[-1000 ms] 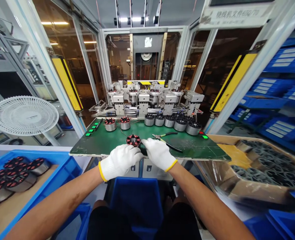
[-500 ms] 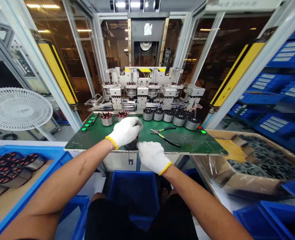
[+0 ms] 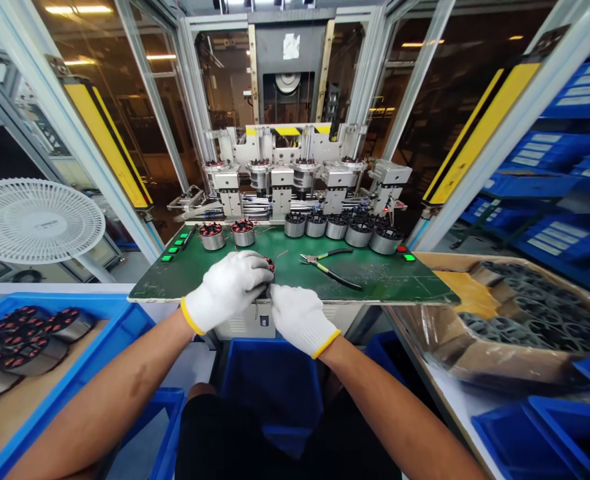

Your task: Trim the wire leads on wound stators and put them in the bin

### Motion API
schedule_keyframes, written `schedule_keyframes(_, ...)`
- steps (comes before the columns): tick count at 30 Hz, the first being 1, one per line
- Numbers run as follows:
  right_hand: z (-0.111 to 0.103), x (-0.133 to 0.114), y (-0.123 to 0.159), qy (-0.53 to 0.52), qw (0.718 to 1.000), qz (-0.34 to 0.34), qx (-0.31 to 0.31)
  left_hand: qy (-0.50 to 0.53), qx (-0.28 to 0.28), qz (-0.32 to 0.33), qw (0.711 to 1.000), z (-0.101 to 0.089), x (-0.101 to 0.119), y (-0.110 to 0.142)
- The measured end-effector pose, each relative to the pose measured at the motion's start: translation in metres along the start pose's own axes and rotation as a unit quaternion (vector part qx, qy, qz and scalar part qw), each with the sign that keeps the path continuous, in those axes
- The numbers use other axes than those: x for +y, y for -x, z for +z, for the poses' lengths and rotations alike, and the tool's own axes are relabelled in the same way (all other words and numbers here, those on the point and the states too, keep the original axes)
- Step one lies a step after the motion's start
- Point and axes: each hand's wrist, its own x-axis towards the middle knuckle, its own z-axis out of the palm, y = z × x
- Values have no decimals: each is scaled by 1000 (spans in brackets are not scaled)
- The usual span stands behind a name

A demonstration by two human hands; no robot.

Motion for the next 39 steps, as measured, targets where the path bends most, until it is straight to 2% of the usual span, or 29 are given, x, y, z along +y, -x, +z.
schedule_keyframes(2,-2,-3,6,9,1000,1,8,-61,31,-1,998,17,2,8)
schedule_keyframes(5,-14,-3,13,23,999,-24,9,-102,118,14,988,40,4,14)
schedule_keyframes(8,-39,8,9,22,996,-79,23,-99,180,34,978,50,5,15)
schedule_keyframes(10,-57,20,-1,30,993,-84,78,-89,194,35,976,51,5,14)
schedule_keyframes(12,-68,33,-13,61,987,-79,129,-85,201,29,975,50,5,14)
schedule_keyframes(13,-69,38,-18,84,984,-86,131,-84,204,27,975,51,5,14)
schedule_keyframes(16,-57,47,-25,133,981,-129,58,-60,213,13,975,50,5,14)
schedule_keyframes(19,-33,40,-18,107,984,-140,11,-2,201,-77,977,44,7,10)
schedule_keyframes(21,-20,29,-11,75,989,-123,13,41,159,-158,974,34,8,2)
schedule_keyframes(23,-12,16,-7,52,993,-101,14,74,90,-213,970,21,8,-8)
schedule_keyframes(26,-14,6,-2,41,995,-86,-4,84,2,-240,967,4,7,-20)
schedule_keyframes(28,-24,7,1,51,996,-75,-2,85,-16,-230,969,-2,7,-21)
schedule_keyframes(30,-40,13,5,64,996,-46,37,103,-4,-200,974,0,7,-14)
schedule_keyframes(32,-55,23,6,72,992,-28,100,105,40,-173,979,11,7,-4)
schedule_keyframes(34,-64,32,2,88,986,-47,134,80,98,-161,979,27,7,4)
schedule_keyframes(37,-60,41,-8,128,983,-102,84,57,158,-151,974,46,4,10)
schedule_keyframes(39,-47,41,-14,130,985,-112,28,65,161,-157,972,48,3,7)
